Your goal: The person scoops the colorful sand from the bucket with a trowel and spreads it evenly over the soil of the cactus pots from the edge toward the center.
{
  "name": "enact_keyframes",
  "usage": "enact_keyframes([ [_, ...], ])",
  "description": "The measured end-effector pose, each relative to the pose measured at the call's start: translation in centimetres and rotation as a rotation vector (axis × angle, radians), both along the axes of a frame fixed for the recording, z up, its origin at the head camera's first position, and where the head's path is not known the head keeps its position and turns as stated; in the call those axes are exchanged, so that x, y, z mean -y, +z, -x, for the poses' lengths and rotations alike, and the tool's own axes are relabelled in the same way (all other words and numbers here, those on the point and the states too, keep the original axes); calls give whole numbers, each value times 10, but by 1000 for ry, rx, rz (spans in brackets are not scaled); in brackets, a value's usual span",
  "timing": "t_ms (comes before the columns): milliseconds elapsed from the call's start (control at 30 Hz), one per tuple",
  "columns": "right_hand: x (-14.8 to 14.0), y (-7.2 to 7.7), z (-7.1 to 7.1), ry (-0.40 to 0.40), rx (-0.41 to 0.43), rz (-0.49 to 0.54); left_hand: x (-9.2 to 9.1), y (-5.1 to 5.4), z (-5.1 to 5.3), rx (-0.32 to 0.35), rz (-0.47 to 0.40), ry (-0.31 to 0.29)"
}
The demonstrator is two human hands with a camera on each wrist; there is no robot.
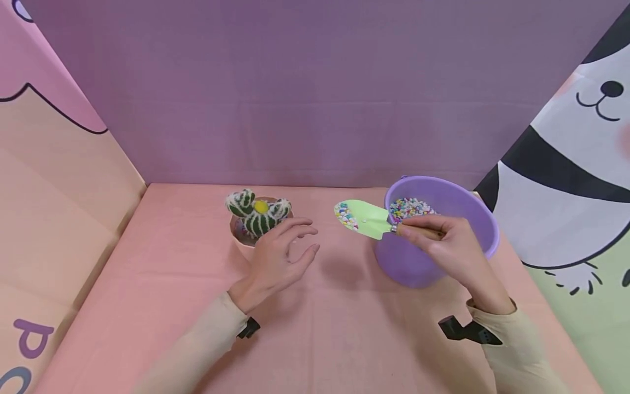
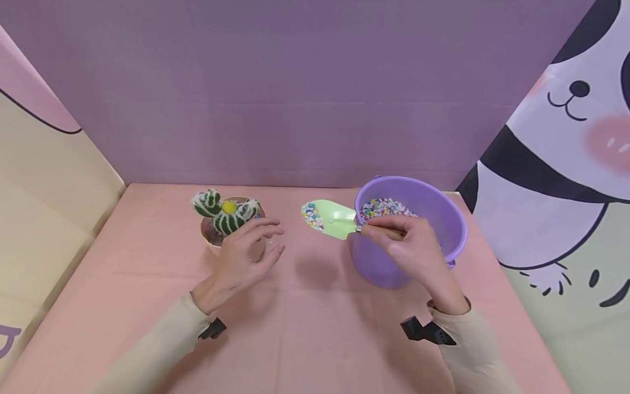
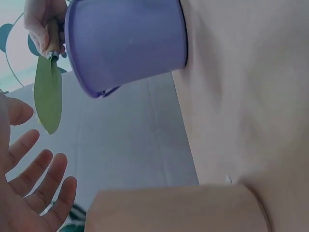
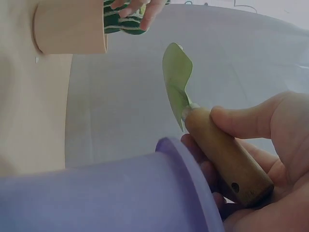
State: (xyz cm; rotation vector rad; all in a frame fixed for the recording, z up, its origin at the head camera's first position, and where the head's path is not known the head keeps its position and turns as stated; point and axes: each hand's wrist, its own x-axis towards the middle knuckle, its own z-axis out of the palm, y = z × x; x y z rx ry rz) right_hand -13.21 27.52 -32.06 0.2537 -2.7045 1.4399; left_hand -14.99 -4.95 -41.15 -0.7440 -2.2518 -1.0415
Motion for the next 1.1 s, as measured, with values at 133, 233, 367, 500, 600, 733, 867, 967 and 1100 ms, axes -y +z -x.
enact_keyframes([
  [133,6,0,1,3,-8,-7,12,-2,-1,-16,-8,4],
  [233,11,-1,1,2,-2,-1,21,-4,-2,-21,-16,2],
  [367,19,0,3,1,-6,-17,31,-8,-1,-71,-30,28],
  [500,27,-1,5,7,-15,-29,40,-13,0,-92,-68,31],
  [600,32,-2,7,9,-15,-31,50,-16,-1,-74,-85,34],
  [733,40,-4,9,8,-14,-36,64,-21,-3,-53,-93,64],
  [867,47,-5,11,17,-26,-38,75,-23,-3,-51,-125,91],
  [967,52,-5,13,25,-30,-38,83,-24,-3,-63,-153,114],
  [1100,58,-5,15,28,-27,-30,91,-25,-1,-65,-161,151],
])
